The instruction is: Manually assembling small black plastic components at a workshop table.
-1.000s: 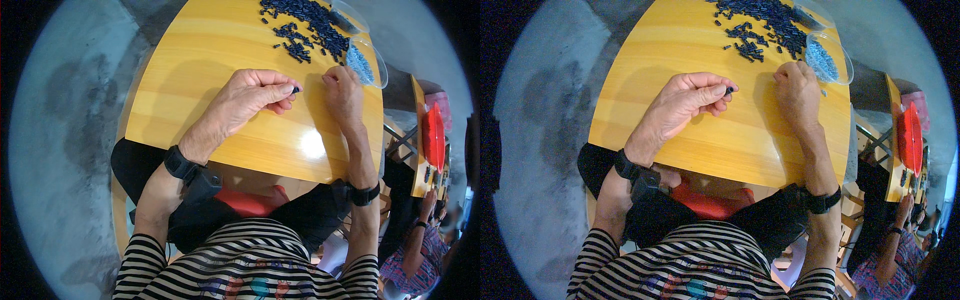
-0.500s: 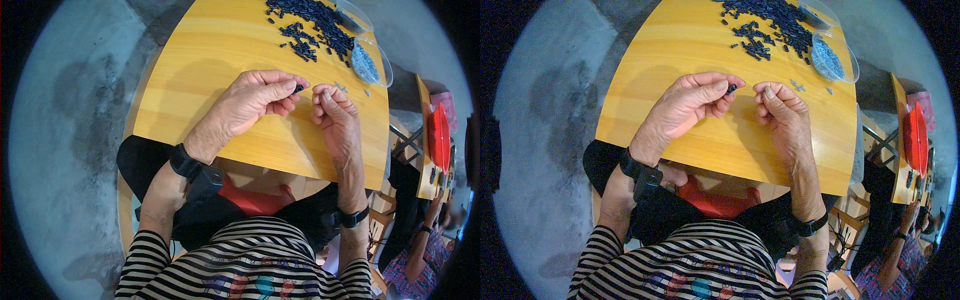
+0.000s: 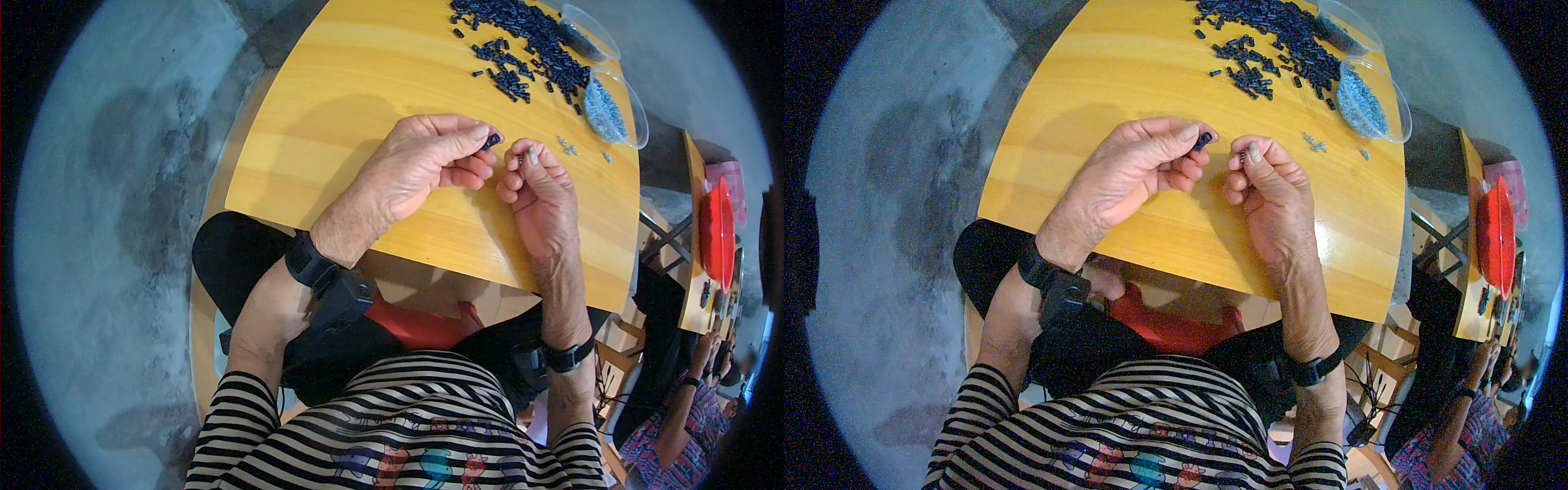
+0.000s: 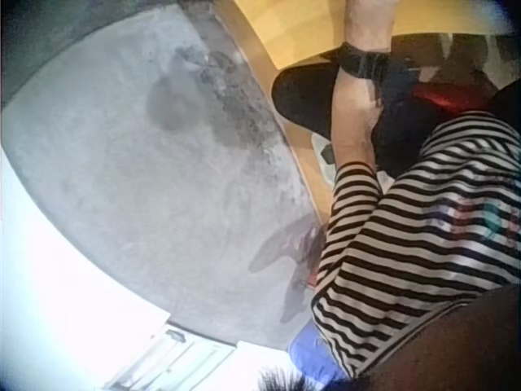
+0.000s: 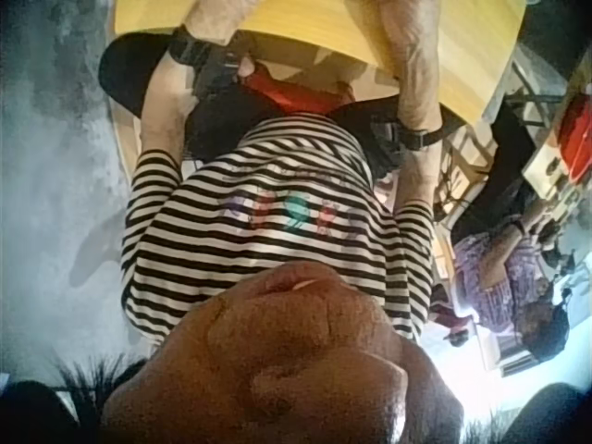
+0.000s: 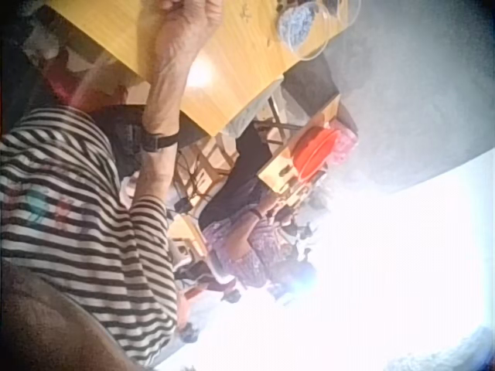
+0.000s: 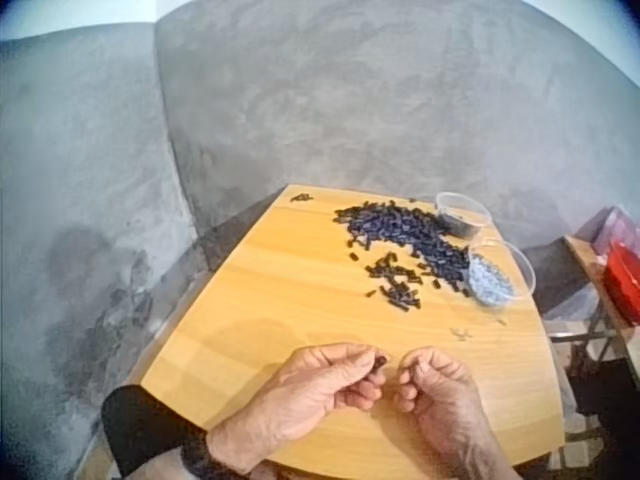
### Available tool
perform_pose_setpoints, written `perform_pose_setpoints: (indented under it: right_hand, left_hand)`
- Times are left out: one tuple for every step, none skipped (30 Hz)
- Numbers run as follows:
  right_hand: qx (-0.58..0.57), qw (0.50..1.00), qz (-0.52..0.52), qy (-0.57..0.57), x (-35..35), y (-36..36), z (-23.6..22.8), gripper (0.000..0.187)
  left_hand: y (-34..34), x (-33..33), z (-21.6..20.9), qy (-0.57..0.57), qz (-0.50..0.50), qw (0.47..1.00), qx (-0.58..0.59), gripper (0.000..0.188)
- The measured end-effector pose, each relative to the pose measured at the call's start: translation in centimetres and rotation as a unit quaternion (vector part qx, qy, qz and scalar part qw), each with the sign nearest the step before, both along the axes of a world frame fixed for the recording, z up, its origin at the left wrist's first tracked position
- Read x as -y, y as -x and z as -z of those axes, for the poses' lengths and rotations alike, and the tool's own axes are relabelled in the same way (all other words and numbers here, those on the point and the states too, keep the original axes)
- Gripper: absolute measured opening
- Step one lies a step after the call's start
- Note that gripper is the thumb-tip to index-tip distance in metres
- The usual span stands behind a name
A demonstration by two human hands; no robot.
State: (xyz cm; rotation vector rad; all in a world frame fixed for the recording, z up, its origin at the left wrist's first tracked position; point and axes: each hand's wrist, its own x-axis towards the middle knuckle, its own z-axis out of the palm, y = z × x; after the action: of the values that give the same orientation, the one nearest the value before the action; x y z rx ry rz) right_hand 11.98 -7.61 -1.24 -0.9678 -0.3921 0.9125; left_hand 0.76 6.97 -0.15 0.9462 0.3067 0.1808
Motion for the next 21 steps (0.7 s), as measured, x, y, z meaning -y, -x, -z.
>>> perform_pose_setpoints:
  right_hand:
    - [-0.006,1.0,-0.002,-0.014,0.0,0.0,0.0,0.015]
    - [-0.012,1.0,-0.005,-0.028,0.0,-0.1,0.1,0.014]
    - [-0.013,1.0,-0.005,-0.028,0.1,0.0,0.1,0.014]
    - [0.018,1.0,0.002,-0.009,0.1,0.1,0.2,0.014]
    - [0.049,0.999,0.009,0.009,0.1,0.3,0.2,0.014]
    - [0.048,0.999,0.009,0.01,0.0,0.5,0.1,0.014]
    - [0.091,0.995,0.023,0.021,-0.1,0.8,0.0,0.013]
    - [0.134,0.99,0.037,0.031,-0.2,1.0,-0.1,0.012]
    - [0.133,0.99,0.037,0.032,-0.3,1.1,-0.1,0.012]
    - [0.201,0.977,0.052,0.051,-0.3,1.3,0.0,0.011]
    - [0.267,0.959,0.067,0.071,-0.3,1.4,0.0,0.01]
    - [0.265,0.959,0.066,0.071,-0.3,1.5,0.0,0.01]
    - [0.293,0.95,0.079,0.077,-0.4,1.6,0.0,0.01]
    - [0.32,0.939,0.091,0.083,-0.4,1.7,0.0,0.009]
    - [0.319,0.94,0.091,0.084,-0.4,1.7,-0.1,0.009]
    - [0.295,0.948,0.084,0.082,-0.4,1.7,-0.1,0.009]
    - [0.271,0.956,0.077,0.08,-0.4,1.7,-0.1,0.009]
    - [0.27,0.956,0.076,0.081,-0.3,1.6,-0.2,0.009]
    - [0.249,0.962,0.064,0.088,-0.2,1.6,-0.4,0.009]
    - [0.229,0.967,0.052,0.095,-0.2,1.5,-0.5,0.009]
    - [0.228,0.968,0.051,0.096,-0.2,1.5,-0.5,0.009]
  left_hand:
    - [0.0,0.1,0.1,0.0,0.003,1.0,-0.002,0.025]
    - [0.0,0.2,0.2,0.001,0.007,1.0,-0.003,0.025]
    - [0.0,0.3,0.3,0.001,0.006,1.0,-0.004,0.025]
    - [0.0,0.4,0.4,-0.006,0.006,1.0,-0.001,0.025]
    - [0.0,0.5,0.5,-0.014,0.006,1.0,0.001,0.025]
    - [0.1,0.6,0.5,-0.013,0.007,1.0,0.0,0.025]
    - [0.1,0.7,0.4,-0.029,0.002,1.0,-0.007,0.025]
    - [0.1,0.8,0.4,-0.045,-0.002,0.999,-0.015,0.025]
    - [0.1,0.9,0.5,-0.044,-0.001,0.999,-0.015,0.025]
    - [0.1,1.0,0.6,-0.048,-0.002,0.999,-0.015,0.025]
    - [0.1,1.0,0.7,-0.053,-0.002,0.998,-0.015,0.026]
    - [0.2,1.0,0.6,-0.052,-0.003,0.999,-0.016,0.026]
    - [0.4,1.0,0.5,-0.059,0.004,0.998,-0.022,0.026]
    - [0.5,1.0,0.5,-0.067,0.012,0.997,-0.029,0.027]
    - [0.6,0.9,0.5,-0.066,0.012,0.997,-0.029,0.027]
    - [0.6,0.8,0.5,-0.057,0.023,0.998,-0.028,0.027]
    - [0.7,0.7,0.6,-0.048,0.034,0.998,-0.027,0.027]
    - [0.7,0.7,0.5,-0.046,0.034,0.998,-0.028,0.027]
    - [0.9,0.7,0.2,-0.037,0.044,0.998,-0.028,0.026]
    - [0.9,0.7,0.1,-0.029,0.054,0.998,-0.029,0.026]
    - [0.9,0.7,0.1,-0.027,0.054,0.998,-0.03,0.026]
